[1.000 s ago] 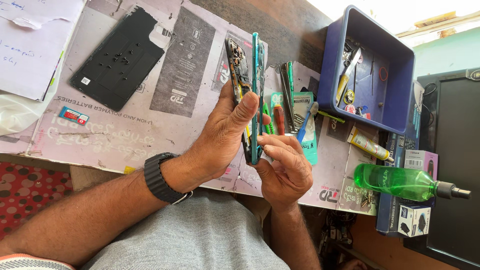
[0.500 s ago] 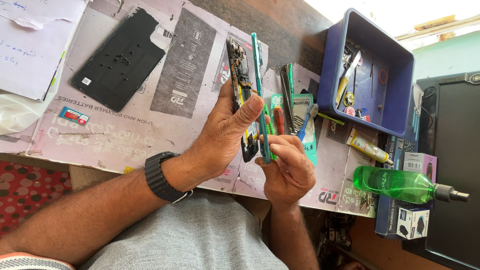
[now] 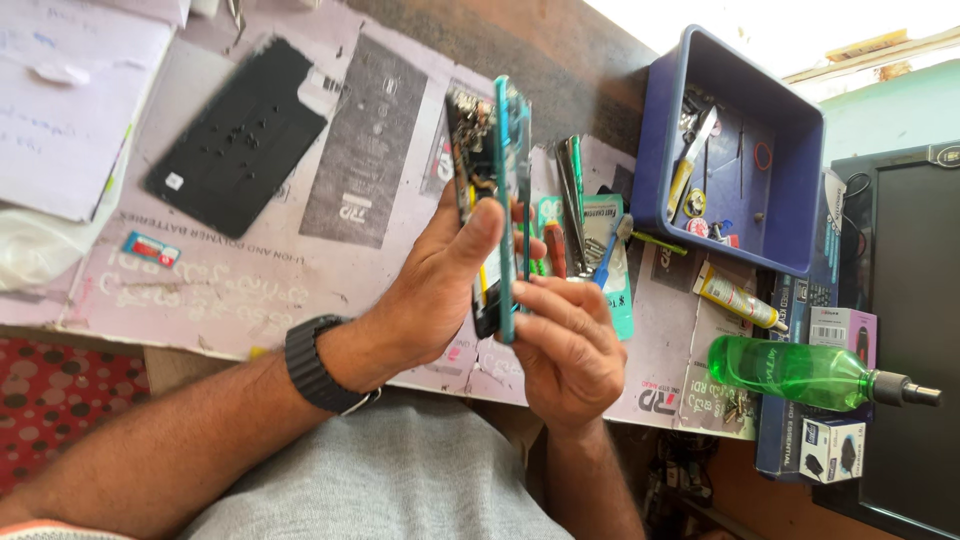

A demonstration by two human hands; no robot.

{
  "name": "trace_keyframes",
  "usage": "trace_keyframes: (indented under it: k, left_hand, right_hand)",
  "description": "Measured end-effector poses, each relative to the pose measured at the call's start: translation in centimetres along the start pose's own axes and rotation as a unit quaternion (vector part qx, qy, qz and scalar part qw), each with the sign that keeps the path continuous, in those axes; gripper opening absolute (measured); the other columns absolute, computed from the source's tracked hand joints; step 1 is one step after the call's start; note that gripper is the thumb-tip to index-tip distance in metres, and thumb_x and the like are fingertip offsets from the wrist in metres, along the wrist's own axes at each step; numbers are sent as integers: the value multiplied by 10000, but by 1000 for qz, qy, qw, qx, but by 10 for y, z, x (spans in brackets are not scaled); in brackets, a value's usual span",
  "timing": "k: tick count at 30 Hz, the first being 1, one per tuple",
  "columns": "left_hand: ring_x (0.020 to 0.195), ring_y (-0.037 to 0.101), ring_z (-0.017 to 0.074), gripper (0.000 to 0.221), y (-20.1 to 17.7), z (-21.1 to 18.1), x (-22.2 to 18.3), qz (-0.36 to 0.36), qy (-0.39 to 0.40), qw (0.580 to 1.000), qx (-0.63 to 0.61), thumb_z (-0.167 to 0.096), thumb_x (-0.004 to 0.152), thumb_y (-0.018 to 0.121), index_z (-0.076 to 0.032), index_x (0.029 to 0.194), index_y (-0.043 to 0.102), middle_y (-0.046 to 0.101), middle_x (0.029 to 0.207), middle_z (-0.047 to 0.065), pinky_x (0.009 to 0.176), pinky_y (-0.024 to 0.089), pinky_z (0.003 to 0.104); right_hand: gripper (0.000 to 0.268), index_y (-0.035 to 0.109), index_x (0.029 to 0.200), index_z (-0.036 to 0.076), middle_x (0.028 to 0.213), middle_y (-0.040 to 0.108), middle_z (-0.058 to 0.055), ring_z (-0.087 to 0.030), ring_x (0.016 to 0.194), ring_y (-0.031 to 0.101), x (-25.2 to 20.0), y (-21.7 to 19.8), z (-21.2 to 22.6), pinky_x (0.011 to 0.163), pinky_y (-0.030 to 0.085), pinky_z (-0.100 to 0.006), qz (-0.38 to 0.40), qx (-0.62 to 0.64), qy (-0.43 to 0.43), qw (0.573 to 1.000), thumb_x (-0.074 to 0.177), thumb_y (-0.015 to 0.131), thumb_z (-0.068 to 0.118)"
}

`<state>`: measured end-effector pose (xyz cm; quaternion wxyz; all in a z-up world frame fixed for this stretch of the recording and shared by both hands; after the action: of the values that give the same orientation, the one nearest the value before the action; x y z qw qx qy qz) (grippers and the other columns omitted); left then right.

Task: The person disassembles a mobile phone by removing the back cover and internal plastic frame using a green prying tool and their hands on a cluttered repair bench.

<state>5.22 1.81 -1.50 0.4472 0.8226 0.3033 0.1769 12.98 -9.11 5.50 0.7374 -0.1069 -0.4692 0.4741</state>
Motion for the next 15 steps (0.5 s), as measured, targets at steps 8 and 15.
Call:
trace_keyframes:
  k: [8, 15]
  left_hand:
    - [1084, 644, 262, 722, -3, 0, -7, 20, -70, 985, -157, -569, 1029, 537, 35, 1417, 456, 620, 1190, 182, 963, 560, 412]
    - [1112, 663, 287, 857, 4, -17, -14, 30, -107, 988, -104, -605, 975, 546, 79, 1475, 422, 621, 1249, 222, 899, 600, 439]
  right_hand:
    - [213, 728, 1077, 69, 1239, 692, -161, -306, 1068, 668, 12, -2, 15, 956, 554, -447, 77, -89, -86, 989, 882, 800, 117]
    - [480, 532, 1360, -22, 1221, 661, -174, -203, 966, 685, -32, -1, -15, 828, 601, -340, -103, 284, 299, 905, 970, 749, 156]
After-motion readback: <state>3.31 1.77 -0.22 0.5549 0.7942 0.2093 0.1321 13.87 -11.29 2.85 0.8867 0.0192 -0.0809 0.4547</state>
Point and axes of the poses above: each hand's wrist, its own x-axis towards the middle knuckle, its own y-axis out of the palm, z = x × y, the point moved 4 cm from there along x, towards the middle knuckle
